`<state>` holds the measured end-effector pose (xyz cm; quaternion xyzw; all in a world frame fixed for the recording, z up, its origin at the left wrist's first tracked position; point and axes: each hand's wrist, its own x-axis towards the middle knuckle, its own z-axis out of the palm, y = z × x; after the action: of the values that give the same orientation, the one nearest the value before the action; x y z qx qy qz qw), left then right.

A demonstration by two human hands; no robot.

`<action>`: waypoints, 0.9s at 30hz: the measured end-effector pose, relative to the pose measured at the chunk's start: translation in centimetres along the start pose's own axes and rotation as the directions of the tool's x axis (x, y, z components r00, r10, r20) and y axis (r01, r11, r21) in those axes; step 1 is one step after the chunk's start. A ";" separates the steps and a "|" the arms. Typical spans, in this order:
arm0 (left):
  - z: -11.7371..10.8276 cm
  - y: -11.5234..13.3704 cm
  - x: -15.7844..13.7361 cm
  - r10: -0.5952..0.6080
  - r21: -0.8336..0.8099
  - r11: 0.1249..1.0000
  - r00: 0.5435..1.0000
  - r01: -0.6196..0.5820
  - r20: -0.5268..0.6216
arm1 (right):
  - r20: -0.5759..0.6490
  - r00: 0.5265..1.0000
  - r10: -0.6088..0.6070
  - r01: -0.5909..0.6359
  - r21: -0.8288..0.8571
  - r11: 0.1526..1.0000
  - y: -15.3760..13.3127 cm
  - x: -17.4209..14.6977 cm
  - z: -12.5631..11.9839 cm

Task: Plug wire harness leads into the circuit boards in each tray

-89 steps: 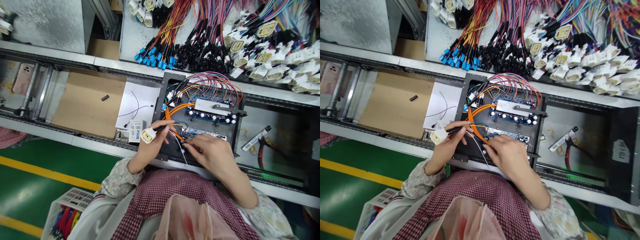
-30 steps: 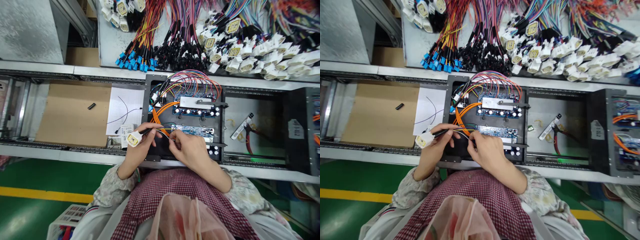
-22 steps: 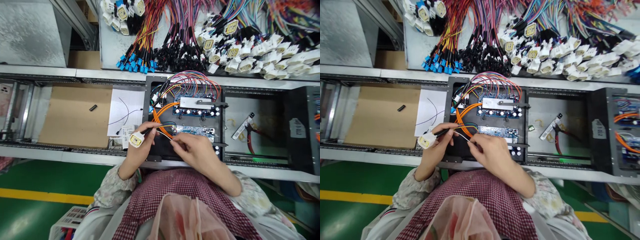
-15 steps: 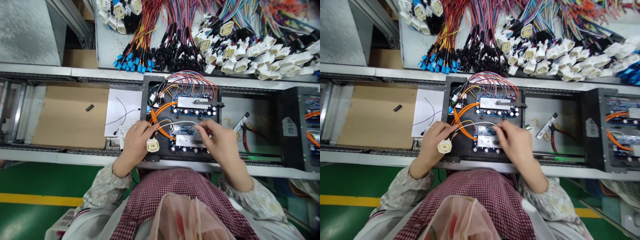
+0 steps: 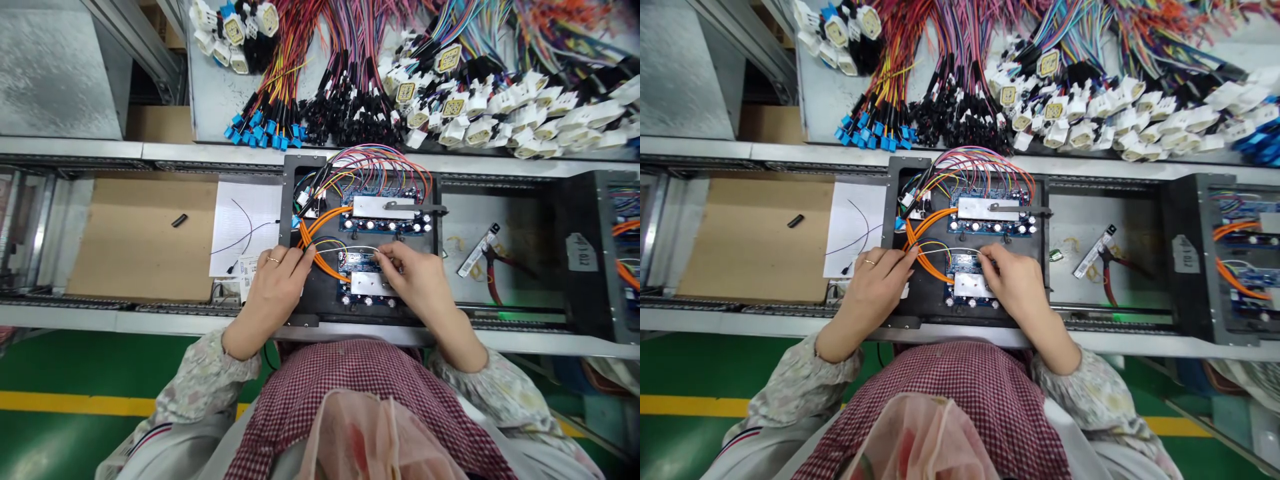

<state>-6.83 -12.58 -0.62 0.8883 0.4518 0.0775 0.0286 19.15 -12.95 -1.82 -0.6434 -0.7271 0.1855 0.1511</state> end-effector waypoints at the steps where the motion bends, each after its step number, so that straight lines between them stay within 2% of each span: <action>1: 0.1 0.0 0.0 -0.007 -0.008 1.000 1.000 0.007 0.001 | 0.007 1.000 -0.016 0.016 -0.028 0.999 -0.1 0.0 0.2; 5: 0.4 0.1 -0.3 -0.058 -0.007 0.998 0.997 0.058 -0.047 | 0.041 0.998 -0.046 0.050 -0.112 0.992 -0.6 -0.2 0.1; 7: 0.6 0.0 -0.4 -0.105 -0.041 0.994 0.989 0.101 -0.108 | 0.076 0.996 -0.040 0.048 -0.108 0.993 -0.3 0.3 -1.4; 9: 0.9 -0.2 -0.6 -0.155 -0.161 0.979 0.974 0.129 -0.162 | 0.076 0.996 -0.049 0.057 -0.104 0.993 0.6 2.2 -4.1; 10: 1.0 -0.4 -0.7 -0.184 -0.240 0.961 0.967 0.139 -0.177 | 0.037 0.998 -0.056 0.060 -0.119 0.991 1.2 3.8 -5.6; 12: 1.3 -0.6 -0.8 -0.250 -0.393 0.905 0.951 0.163 -0.183 | -0.147 0.988 -0.041 0.007 -0.225 0.974 2.6 8.7 -8.6; 14: 1.4 -0.6 -0.9 -0.313 -0.501 0.846 0.932 0.185 -0.184 | -0.314 0.948 -0.051 -0.054 -0.317 0.947 3.9 15.0 -10.5; 15: 1.5 -0.6 -0.9 -0.338 -0.537 0.821 0.922 0.192 -0.188 | -0.356 0.932 -0.069 -0.064 -0.351 0.934 4.3 18.4 -10.8; 18: 1.4 -0.4 -1.0 -0.403 -0.600 0.772 0.891 0.209 -0.208 | -0.311 0.938 -0.150 0.000 -0.433 0.902 4.6 26.9 -10.0; 20: 1.3 -0.4 -1.1 -0.428 -0.611 0.758 0.881 0.228 -0.202 | -0.279 0.950 -0.142 0.006 -0.438 0.899 4.0 29.9 -9.0; 23: 1.3 -0.3 -1.2 -0.428 -0.611 0.754 0.886 0.240 -0.180 | -0.243 0.962 -0.123 0.007 -0.428 0.904 3.4 30.4 -8.9; 27: 1.3 -0.2 -1.0 -0.397 -0.603 0.771 0.894 0.204 -0.206 | -0.228 0.958 -0.172 0.059 -0.430 0.901 3.3 26.7 -12.9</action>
<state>-7.37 -13.21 -1.99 0.7289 0.5445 0.3460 0.2289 24.59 14.80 7.56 -0.6348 -0.7609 -0.0705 0.1147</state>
